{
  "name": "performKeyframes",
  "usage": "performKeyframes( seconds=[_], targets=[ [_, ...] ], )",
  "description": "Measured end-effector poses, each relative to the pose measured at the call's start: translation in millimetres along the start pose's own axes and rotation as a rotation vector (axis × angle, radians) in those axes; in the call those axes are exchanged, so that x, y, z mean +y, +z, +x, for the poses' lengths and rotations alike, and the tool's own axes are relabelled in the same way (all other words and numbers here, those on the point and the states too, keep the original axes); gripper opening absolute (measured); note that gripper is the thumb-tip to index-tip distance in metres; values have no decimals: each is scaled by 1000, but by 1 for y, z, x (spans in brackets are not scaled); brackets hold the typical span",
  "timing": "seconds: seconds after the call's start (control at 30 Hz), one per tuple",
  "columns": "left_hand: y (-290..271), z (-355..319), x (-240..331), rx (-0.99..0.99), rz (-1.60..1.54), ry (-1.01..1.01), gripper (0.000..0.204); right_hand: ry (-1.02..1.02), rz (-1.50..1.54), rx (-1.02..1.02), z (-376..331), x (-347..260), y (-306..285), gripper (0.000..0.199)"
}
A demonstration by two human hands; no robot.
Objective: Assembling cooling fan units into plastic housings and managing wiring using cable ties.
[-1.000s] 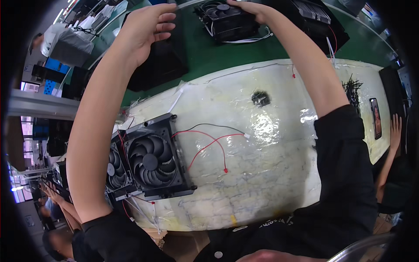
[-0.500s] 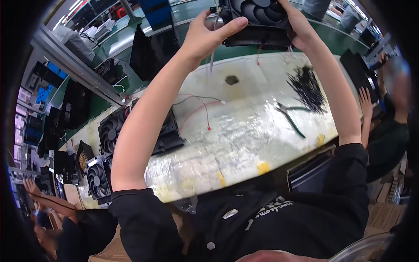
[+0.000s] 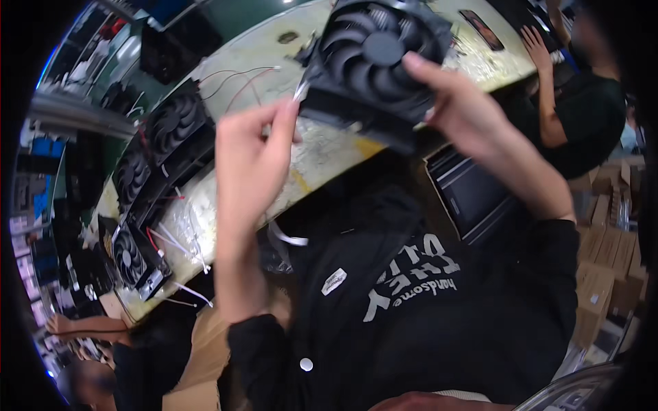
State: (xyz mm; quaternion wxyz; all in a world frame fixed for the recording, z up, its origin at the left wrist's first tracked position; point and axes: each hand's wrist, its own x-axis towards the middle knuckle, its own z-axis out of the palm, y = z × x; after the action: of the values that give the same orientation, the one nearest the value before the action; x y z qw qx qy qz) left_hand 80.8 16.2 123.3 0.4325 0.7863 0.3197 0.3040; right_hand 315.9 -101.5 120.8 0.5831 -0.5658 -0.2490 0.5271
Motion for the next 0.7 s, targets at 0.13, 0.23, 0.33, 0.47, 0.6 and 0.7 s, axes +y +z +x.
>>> performKeyframes(
  seconds=[0.13,0.23,0.33,0.47,0.6,0.7],
  targets=[
    [38,-40,-52,339,-292,-189,25,150,365,37,-5,60,43,34],
    [32,-32,-80,365,-191,-204,25,174,562,62,8,94,68,31],
    [26,-24,-94,365,-216,-233,27,141,598,-2,-2,92,71,38],
    [24,-30,-83,346,-60,-163,28,246,144,-382,-35,53,4,79],
    [34,-39,-63,355,104,-133,39,-518,-810,300,26,28,-97,28],
    [35,-39,-70,366,30,-97,39,-729,-1268,410,87,24,-154,20]
  ],
)
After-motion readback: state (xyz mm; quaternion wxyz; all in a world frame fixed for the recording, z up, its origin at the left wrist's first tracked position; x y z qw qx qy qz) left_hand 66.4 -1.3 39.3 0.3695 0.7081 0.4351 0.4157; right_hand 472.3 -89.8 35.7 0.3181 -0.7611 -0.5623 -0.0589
